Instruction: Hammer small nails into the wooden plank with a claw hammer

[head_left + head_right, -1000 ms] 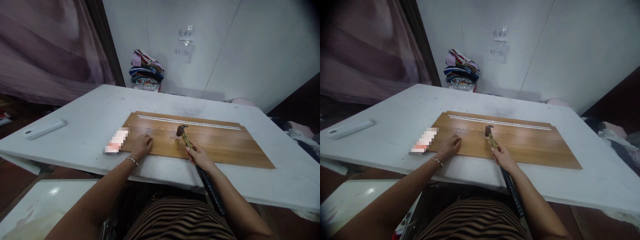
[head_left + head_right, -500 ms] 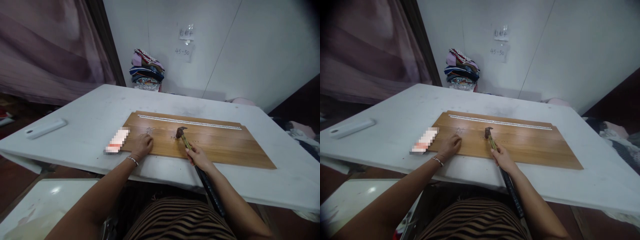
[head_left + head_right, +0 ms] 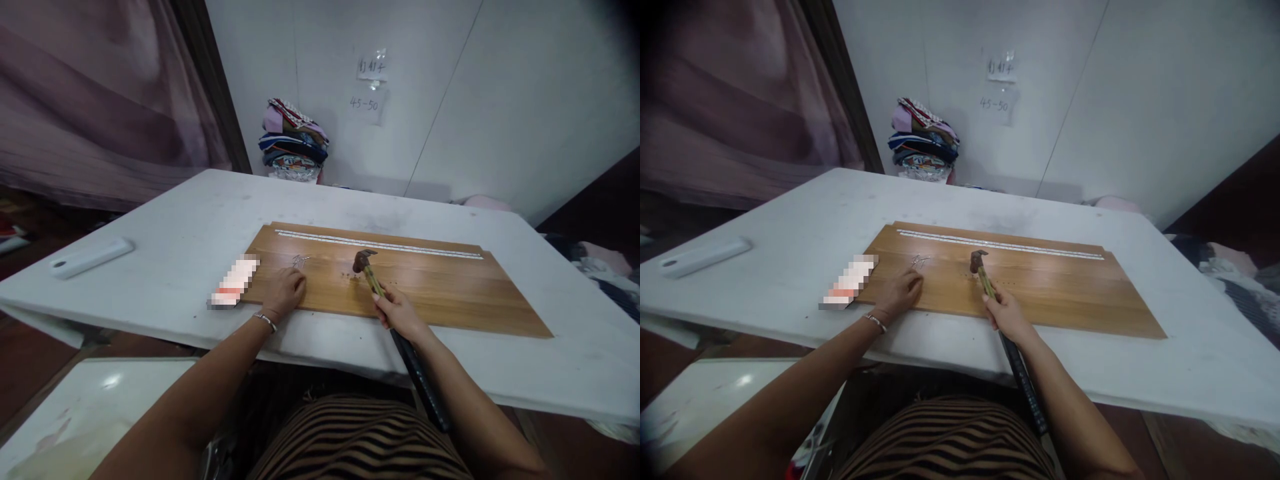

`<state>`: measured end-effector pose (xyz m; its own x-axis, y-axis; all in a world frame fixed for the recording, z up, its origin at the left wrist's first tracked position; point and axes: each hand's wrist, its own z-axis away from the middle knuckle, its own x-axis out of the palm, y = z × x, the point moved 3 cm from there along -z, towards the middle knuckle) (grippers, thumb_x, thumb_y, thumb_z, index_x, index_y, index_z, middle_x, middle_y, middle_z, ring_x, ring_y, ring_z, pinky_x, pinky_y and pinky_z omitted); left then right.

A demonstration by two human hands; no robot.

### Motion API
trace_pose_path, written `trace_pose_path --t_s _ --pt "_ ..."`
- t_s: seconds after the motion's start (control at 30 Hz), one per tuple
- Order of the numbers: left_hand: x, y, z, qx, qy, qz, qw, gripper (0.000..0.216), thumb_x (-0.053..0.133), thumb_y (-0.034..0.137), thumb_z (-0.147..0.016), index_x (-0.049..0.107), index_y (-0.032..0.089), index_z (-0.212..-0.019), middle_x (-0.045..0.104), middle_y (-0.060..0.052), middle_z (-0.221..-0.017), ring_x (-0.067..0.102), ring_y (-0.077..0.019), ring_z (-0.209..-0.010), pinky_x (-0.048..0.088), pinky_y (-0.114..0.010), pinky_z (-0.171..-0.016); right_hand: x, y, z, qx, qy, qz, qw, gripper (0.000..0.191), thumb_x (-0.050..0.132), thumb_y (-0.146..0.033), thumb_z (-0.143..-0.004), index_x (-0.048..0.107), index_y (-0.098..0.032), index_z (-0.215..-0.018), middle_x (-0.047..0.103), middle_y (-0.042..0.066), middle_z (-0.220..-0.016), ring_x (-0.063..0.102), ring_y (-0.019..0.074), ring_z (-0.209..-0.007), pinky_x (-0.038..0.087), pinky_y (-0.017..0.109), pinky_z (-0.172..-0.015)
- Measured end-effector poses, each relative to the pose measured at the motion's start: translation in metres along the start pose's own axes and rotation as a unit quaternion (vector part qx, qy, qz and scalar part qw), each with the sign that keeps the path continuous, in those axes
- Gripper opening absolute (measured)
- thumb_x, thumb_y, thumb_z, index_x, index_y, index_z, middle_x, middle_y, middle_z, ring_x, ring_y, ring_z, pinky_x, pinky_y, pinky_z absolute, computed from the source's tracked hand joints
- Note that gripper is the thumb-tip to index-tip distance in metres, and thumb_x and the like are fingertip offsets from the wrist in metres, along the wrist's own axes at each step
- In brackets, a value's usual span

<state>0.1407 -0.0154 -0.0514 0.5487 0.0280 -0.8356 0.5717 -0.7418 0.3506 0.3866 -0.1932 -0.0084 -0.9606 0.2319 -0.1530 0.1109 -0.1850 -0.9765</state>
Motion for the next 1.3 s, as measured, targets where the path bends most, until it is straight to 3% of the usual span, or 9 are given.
trace_pose_path --t_s 0.33,1.07,1.3 --pt "-0.0015 0.0018 0.0004 -0.003 0.0 0.005 1.0 0.018 0.053 0.02 -0.092 0.069 0.019 -0.087 0.068 -0.007 -0.094 0.061 -0.0218 -0.089 0.049 -0.036 -0.084 0.0018 0.0095 -0.0018 0.014 0.0 -0.005 1.0 0.068 0.061 -0.046 -0.082 0.051 -0.011 -0.14 0.043 -0.011 -0.051 0.038 0.0107 -0.038 0.035 0.023 -0.036" --pt "-0.0008 0.0004 0.0004 -0.005 -0.003 0.002 1.0 0.018 0.052 0.021 -0.092 0.069 0.019 -0.087 0.068 -0.008 -0.094 0.06 -0.0228 -0.091 0.049 -0.038 -0.085 0.0006 0.003 -0.0002 -0.003 -0.005 -0.001 1.0 0.059 0.059 -0.043 -0.085 0.055 -0.017 -0.138 0.043 -0.01 -0.055 0.037 0.0093 -0.039 0.036 0.022 -0.036" --pt "-0.0008 0.0014 0.0004 -0.009 -0.004 0.006 1.0 0.019 0.051 0.021 -0.093 0.069 0.02 -0.089 0.068 -0.008 -0.095 0.061 -0.022 -0.091 0.05 -0.037 -0.085 0.0032 0.0046 0.0015 0.028 -0.002 -0.007 1.0 0.074 0.062 -0.046 -0.083 0.048 -0.012 -0.147 0.043 -0.011 -0.05 0.038 0.0102 -0.038 0.035 0.022 -0.037"
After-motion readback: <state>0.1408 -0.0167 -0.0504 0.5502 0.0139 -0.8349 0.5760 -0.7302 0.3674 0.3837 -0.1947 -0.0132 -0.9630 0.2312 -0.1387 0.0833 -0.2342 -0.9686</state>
